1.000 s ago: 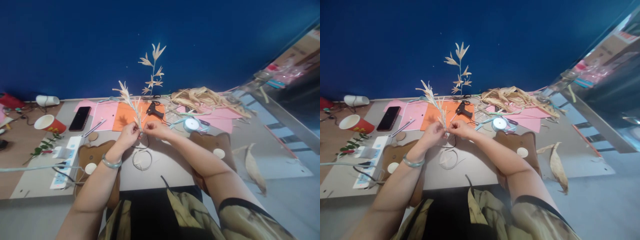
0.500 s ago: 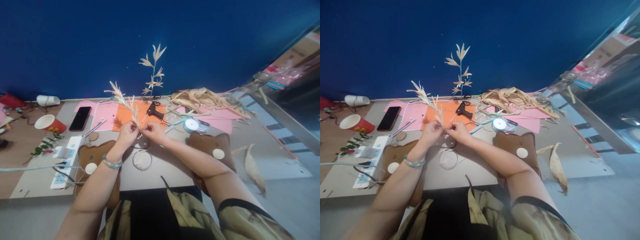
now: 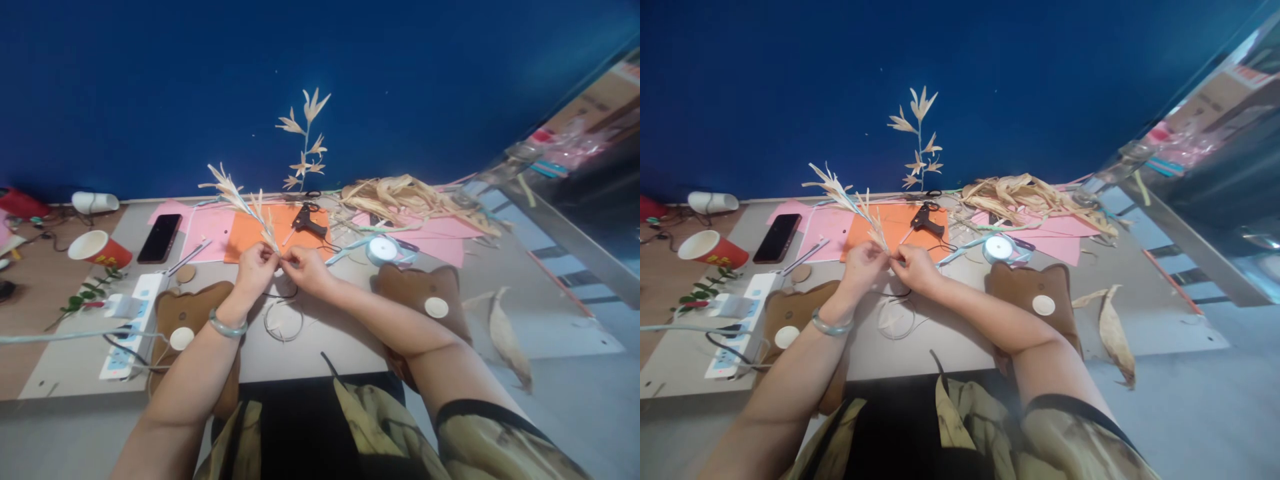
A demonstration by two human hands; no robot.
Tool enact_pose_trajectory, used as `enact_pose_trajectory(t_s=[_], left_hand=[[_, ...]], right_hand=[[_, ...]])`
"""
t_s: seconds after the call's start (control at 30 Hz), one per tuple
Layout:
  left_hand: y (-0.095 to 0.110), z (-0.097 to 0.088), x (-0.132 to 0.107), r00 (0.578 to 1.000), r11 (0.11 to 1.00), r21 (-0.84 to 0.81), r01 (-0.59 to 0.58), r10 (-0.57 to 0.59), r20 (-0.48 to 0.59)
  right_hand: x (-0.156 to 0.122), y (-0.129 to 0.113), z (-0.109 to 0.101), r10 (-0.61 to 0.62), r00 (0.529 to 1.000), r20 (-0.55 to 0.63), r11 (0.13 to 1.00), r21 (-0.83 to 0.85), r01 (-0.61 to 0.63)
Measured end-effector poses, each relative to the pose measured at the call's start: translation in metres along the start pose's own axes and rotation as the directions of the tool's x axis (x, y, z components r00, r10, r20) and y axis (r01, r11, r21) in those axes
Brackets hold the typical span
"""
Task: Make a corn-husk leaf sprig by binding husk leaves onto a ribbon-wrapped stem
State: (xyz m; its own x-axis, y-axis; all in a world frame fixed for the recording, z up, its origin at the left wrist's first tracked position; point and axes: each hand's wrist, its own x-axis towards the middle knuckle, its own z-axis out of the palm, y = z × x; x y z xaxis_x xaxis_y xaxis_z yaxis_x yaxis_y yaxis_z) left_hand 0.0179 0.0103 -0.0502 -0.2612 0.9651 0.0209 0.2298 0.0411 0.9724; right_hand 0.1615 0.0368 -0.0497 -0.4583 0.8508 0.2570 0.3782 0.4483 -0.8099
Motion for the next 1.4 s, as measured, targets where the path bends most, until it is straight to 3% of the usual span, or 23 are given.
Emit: enact_pose_trajectory(t_s=[0.17, 0.37, 0.57, 0.7, 0.8, 0.9, 1.13, 1.4], left_hand=[[0.006, -0.002, 0.000, 1.000, 1.000, -0.023, 0.012, -0.012, 0.016], [0.020, -0.007, -0.003, 0.977, 0.935, -0.318, 0.154, -0.097, 0.188], [0.030, -0.021, -0.005, 0.908, 0.869, -0.431, 0.242, -0.047, 0.416], [0.031, -0.023, -0.005, 0.866, 0.854, -0.450, 0.259, 0.001, 0.500], [0.029, -0.021, -0.006, 0.868, 0.851, -0.463, 0.248, 0.017, 0.496], [0.027, -0.018, -0.006, 0.901, 0.863, -0.467, 0.192, 0.034, 0.433], [0.027, -0.013, -0.009, 0.966, 0.925, -0.381, 0.010, 0.090, 0.244], [0.033, -0.016, -0.010, 0.955, 0.890, -0.449, 0.076, 0.065, 0.291]], right_hand=[[0.002, 0.002, -0.001, 0.050, 0.999, 0.014, 0.997, 0.063, -0.050], [0.005, -0.002, -0.010, 0.089, 0.995, 0.047, 0.954, 0.284, -0.099], [0.007, -0.010, -0.023, 0.122, 0.967, 0.225, 0.783, 0.576, -0.233], [0.008, -0.019, -0.031, 0.104, 0.918, 0.382, 0.680, 0.646, -0.346], [0.008, -0.023, -0.033, 0.102, 0.892, 0.441, 0.646, 0.652, -0.397], [0.009, -0.020, -0.031, 0.127, 0.889, 0.441, 0.636, 0.652, -0.414], [0.009, -0.017, -0.028, 0.144, 0.941, 0.305, 0.722, 0.618, -0.311], [0.011, -0.015, -0.031, 0.125, 0.899, 0.420, 0.653, 0.647, -0.393]])
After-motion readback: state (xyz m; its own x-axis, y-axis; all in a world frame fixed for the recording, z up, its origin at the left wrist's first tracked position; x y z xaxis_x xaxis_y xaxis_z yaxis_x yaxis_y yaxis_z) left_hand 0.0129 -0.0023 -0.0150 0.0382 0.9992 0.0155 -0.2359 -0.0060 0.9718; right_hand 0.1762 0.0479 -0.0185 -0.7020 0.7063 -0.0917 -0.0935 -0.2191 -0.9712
